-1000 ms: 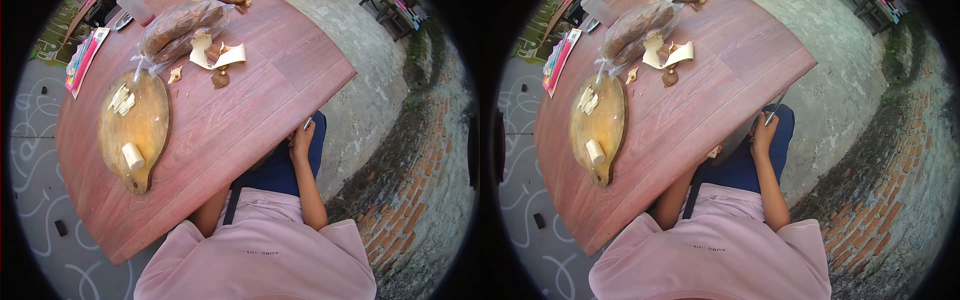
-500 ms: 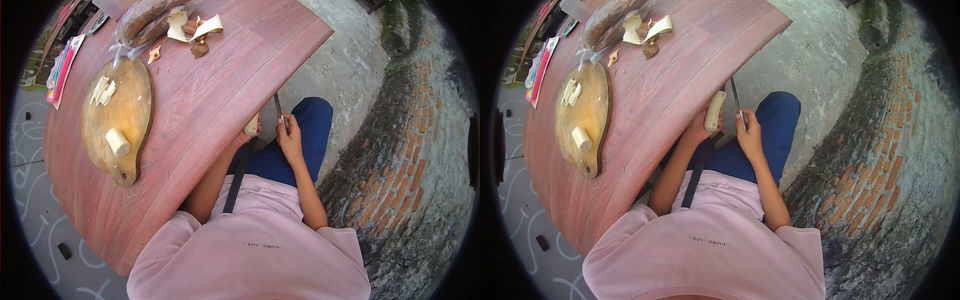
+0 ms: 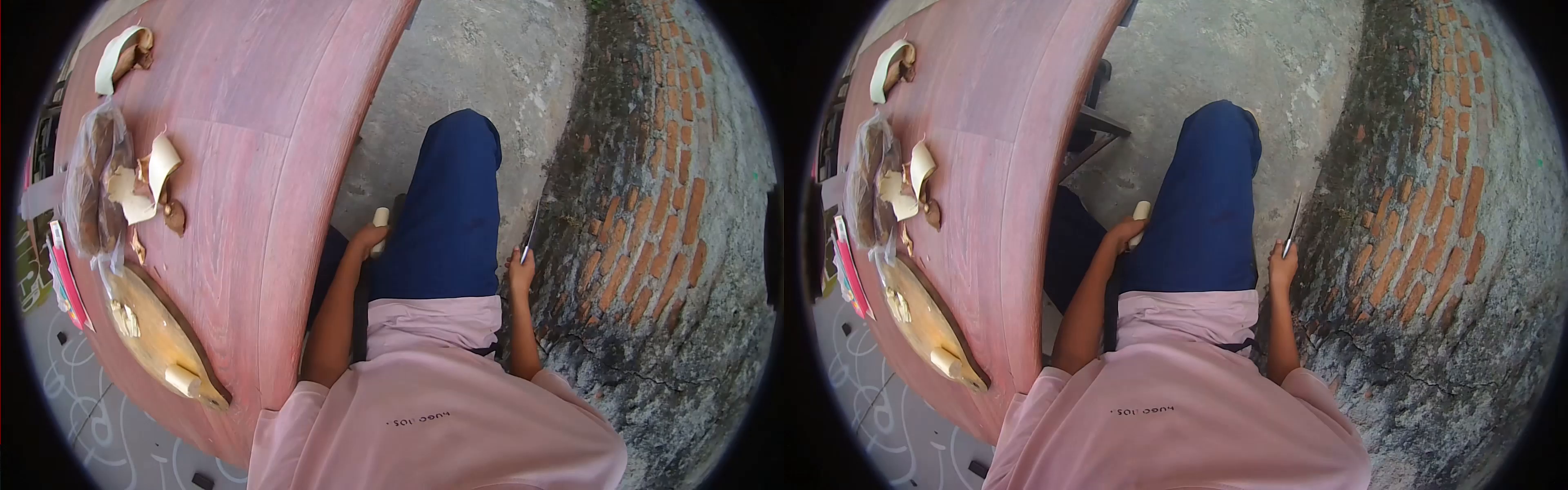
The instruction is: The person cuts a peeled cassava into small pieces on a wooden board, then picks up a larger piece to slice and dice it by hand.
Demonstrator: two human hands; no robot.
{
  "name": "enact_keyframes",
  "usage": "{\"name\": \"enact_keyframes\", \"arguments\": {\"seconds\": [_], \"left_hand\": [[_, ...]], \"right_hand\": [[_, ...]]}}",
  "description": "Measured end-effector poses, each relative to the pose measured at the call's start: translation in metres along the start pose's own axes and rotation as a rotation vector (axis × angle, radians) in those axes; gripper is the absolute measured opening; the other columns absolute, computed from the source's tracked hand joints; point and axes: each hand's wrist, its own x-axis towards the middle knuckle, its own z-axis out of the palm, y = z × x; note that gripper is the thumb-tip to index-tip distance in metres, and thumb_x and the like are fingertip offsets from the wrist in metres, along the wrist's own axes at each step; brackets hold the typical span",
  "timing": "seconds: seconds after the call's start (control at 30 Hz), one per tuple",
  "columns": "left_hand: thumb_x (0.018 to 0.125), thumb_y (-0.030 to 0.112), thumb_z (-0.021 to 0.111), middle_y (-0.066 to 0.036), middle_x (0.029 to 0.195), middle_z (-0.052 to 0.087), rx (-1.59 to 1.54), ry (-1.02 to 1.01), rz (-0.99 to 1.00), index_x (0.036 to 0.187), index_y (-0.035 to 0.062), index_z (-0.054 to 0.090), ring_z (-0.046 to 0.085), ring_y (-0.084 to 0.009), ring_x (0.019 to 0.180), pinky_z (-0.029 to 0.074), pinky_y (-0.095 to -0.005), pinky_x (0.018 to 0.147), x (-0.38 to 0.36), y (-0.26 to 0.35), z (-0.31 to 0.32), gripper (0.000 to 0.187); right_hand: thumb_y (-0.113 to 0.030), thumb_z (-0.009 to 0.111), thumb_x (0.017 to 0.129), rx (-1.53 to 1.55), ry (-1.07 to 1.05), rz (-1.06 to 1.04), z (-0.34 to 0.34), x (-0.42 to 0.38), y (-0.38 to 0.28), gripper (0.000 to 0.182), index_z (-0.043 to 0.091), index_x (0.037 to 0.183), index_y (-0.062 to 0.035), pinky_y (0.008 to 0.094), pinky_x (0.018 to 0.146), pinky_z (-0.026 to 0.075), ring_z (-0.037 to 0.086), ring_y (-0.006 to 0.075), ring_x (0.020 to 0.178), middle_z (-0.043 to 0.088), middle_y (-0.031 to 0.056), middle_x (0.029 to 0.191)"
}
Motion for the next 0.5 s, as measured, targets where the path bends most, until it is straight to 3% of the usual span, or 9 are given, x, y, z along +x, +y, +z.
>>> {"name": "enact_keyframes", "arguments": {"seconds": [0.03,0.1,0.2,0.3,0.4,0.5], "left_hand": [[0.094,0.024,0.064,-0.012,0.095,0.068,-0.054,-0.029,-0.059,0.122,-0.0004,0.056,0.068,-0.0239,0.080,0.057,-0.0404,0.069,0.005,0.001,0.004,0.038],[0.095,0.024,0.062,-0.011,0.100,0.068,-0.181,-0.058,-0.198,0.124,0.0007,0.056,0.068,-0.0236,0.080,0.057,-0.0399,0.071,0.010,-0.007,0.005,0.038],[0.096,0.024,0.063,-0.010,0.105,0.067,-0.660,-0.287,-0.383,0.126,0.0020,0.054,0.068,-0.0231,0.086,0.058,-0.0397,0.073,0.013,-0.020,0.000,0.038],[0.099,0.030,0.062,-0.011,0.114,0.064,-0.966,-0.260,-0.260,0.135,0.0026,0.049,0.066,-0.0243,0.099,0.056,-0.0397,0.087,-0.012,-0.014,0.010,0.047],[0.097,0.029,0.064,-0.010,0.115,0.064,-0.798,-0.059,-0.148,0.133,0.0021,0.051,0.065,-0.0227,0.102,0.055,-0.0361,0.089,0.002,-0.054,0.016,0.047],[0.098,0.031,0.061,-0.010,0.110,0.064,-0.710,0.115,-0.073,0.131,0.0022,0.052,0.064,-0.0214,0.095,0.053,-0.0347,0.083,0.005,-0.070,0.004,0.044]], "right_hand": [[-0.028,0.062,0.099,0.035,-0.027,0.137,0.002,-0.013,0.014,0.026,0.052,0.089,-0.0054,0.0307,0.053,0.049,0.060,0.0156,0.058,0.062,0.0072,0.074],[-0.030,0.060,0.099,-0.053,-0.040,-0.071,0.017,-0.014,0.130,0.027,0.054,0.090,-0.0055,0.0292,0.060,0.052,0.064,0.0169,0.065,0.062,0.0084,0.076],[-0.030,0.060,0.100,0.039,-0.120,0.209,0.007,-0.050,0.088,0.027,0.054,0.091,-0.0054,0.0291,0.060,0.052,0.064,0.0170,0.065,0.063,0.0082,0.076],[-0.031,0.060,0.100,0.087,-0.121,0.369,-0.008,-0.063,0.046,0.027,0.054,0.093,-0.0054,0.0290,0.061,0.052,0.064,0.0171,0.066,0.063,0.0081,0.077],[-0.031,0.059,0.100,0.115,-0.112,0.414,-0.015,-0.065,0.026,0.027,0.054,0.094,-0.0053,0.0289,0.061,0.052,0.064,0.0172,0.066,0.063,0.0079,0.078],[-0.032,0.059,0.100,0.144,-0.097,0.439,-0.019,-0.069,0.022,0.028,0.054,0.095,-0.0053,0.0288,0.062,0.052,0.064,0.0173,0.067,0.063,0.0077,0.079]]}}
